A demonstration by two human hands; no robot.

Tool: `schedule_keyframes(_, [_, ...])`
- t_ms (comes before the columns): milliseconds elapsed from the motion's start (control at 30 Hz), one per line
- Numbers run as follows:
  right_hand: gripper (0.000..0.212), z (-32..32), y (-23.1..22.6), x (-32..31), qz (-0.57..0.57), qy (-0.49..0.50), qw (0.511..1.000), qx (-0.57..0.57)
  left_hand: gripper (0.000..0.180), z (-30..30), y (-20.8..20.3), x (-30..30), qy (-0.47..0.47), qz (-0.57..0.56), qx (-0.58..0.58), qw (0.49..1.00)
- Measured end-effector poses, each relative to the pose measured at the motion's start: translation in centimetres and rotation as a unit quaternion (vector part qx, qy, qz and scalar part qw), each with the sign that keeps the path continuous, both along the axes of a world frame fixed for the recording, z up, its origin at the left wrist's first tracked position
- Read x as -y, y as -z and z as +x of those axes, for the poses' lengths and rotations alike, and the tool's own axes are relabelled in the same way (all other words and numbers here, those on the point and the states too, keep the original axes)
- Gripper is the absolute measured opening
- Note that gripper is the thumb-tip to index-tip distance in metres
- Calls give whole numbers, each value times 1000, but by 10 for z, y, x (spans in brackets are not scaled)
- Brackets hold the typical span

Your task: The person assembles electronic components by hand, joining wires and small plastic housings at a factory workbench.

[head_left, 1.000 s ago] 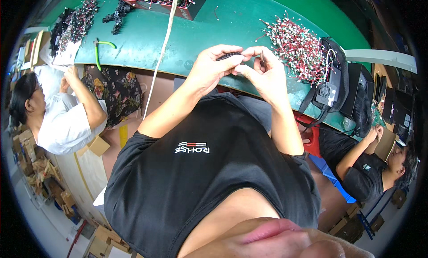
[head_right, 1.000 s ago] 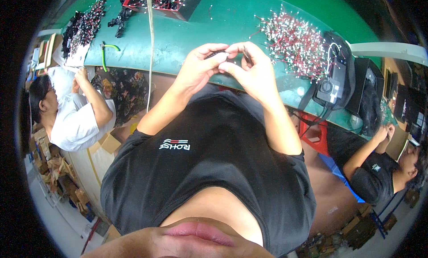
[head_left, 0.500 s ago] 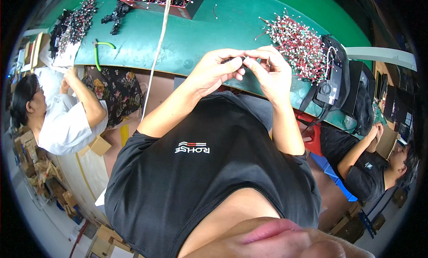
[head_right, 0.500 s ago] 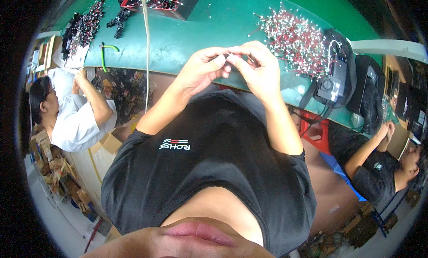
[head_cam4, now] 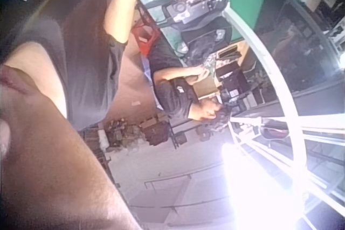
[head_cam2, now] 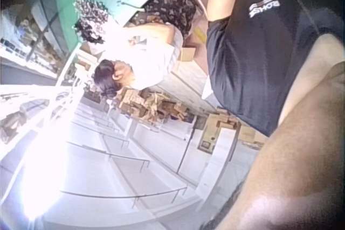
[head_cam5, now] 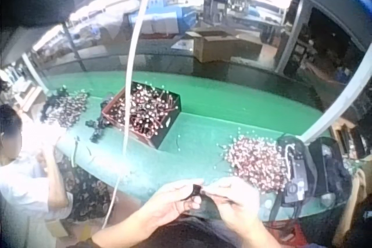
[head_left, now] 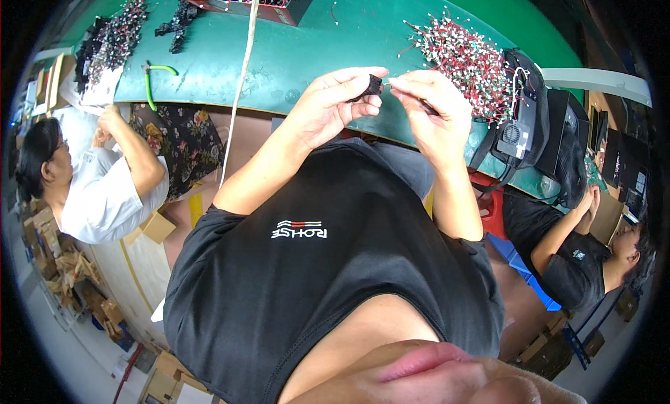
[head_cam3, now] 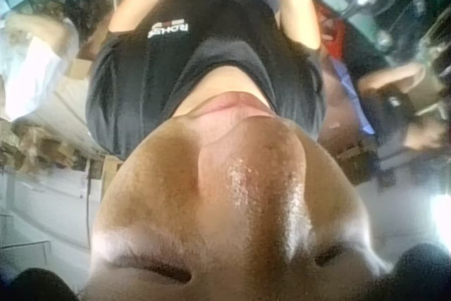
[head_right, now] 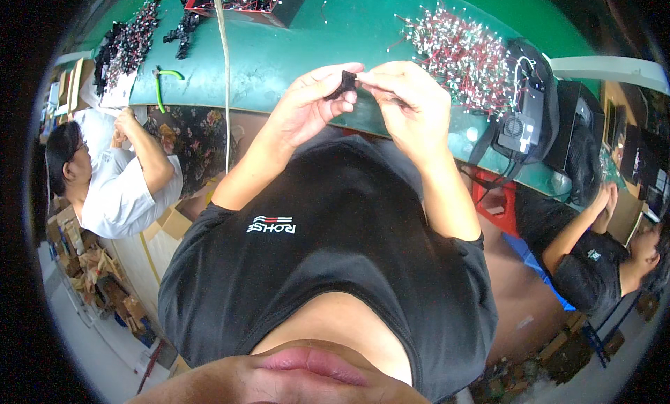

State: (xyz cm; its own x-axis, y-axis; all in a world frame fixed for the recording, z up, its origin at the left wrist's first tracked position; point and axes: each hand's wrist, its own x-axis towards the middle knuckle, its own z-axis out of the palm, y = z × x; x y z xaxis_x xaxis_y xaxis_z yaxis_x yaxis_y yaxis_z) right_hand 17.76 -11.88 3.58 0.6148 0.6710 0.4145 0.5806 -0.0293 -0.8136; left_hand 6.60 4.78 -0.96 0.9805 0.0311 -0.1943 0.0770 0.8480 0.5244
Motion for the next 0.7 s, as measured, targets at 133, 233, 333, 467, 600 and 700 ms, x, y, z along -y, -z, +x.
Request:
schedule_keyframes(133, [19,0,2,-2,43,-9,996,-72,39,0,-6,2,-6,28,-8,1000])
schedule_keyframes(233, [17,0,2,-2,41,-14,996,-71,38,1,-7,4,-6,35,-8,999])
schedule_keyframes(333, [21,1,2,2,8,-37,998,-44,36,0,-7,5,-4,35,-1,999])
schedule_keyframes(467, [22,0,2,3,0,-34,998,-58,33,-1,-4,6,-8,53,2,999])
schedule_keyframes(600, [23,1,-6,4,-49,-30,997,-60,29,-3,-4,5,-10,80,-2,997])
schedule_keyframes(700, [20,0,-5,1,-46,-19,996,-75,27,-2,-4,4,-8,90,-8,996])
